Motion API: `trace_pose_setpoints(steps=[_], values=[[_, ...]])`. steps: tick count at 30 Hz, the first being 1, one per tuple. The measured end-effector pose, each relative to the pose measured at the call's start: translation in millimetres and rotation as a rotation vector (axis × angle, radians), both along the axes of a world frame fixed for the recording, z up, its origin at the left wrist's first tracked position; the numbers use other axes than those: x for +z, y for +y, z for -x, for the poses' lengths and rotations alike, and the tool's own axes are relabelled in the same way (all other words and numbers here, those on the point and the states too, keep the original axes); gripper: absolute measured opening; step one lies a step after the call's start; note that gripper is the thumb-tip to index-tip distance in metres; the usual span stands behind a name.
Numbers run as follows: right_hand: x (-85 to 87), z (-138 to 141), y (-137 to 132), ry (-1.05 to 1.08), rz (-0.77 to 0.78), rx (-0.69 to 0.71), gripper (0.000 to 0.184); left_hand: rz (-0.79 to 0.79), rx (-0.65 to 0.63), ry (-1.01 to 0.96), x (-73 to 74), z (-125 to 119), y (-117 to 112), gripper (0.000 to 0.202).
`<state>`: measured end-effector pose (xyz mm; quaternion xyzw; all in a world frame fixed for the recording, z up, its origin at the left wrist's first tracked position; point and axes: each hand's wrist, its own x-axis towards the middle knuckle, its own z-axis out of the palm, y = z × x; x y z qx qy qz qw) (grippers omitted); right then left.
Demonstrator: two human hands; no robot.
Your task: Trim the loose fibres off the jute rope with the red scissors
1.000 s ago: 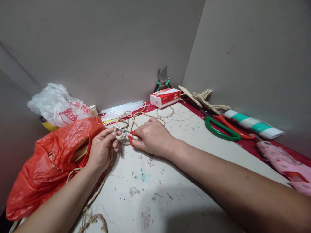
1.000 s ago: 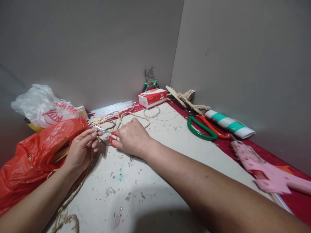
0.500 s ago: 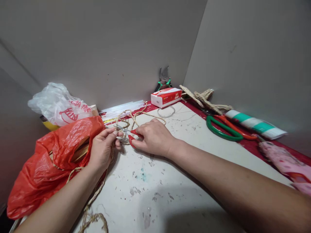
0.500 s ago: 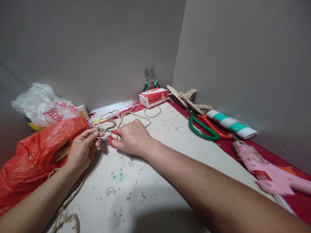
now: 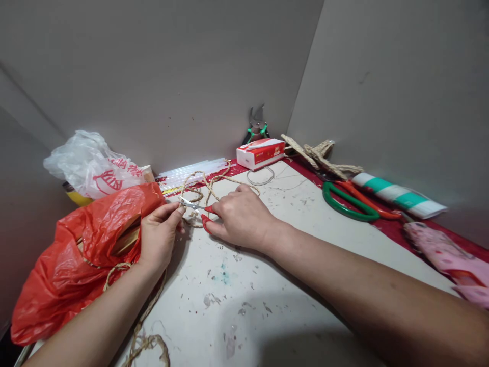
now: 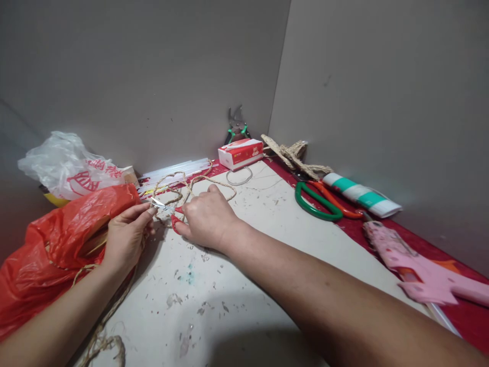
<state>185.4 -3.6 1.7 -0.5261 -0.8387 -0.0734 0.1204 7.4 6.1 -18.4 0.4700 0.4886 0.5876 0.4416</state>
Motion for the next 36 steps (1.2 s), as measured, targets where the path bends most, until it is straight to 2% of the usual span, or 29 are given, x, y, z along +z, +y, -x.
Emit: trace_pose_setpoints(steps=[7, 13, 18, 26, 36], values=[[0.5, 0.9, 1.4, -0.028, 0.019, 0.018, 0.044, 0.013, 0.000, -0.007, -0.2, -0.3, 0.0, 0.027], [4.9, 1.5, -1.0, 0.038, 0.091, -0.014, 0.040, 0.000, 0.005, 0.014, 0.8, 1.4, 0.7, 0.026], [4.9, 1.2, -1.6, 0.048, 0.090, -0.022, 0.041, -0.027, 0.016, 0.037, 1.0, 2.0, 1.3, 0.024], [4.4, -1.3, 1.6, 0.018, 0.117, 0.060, 0.037, 0.035, 0.015, -0.047, 4.2, -1.0, 0.8, 0.028], [6.1, -1.0, 0.3, 0.007, 0.088, 0.025, 0.040, 0.038, -0.023, -0.085, 5.8, -2.1, 0.5, 0.027]])
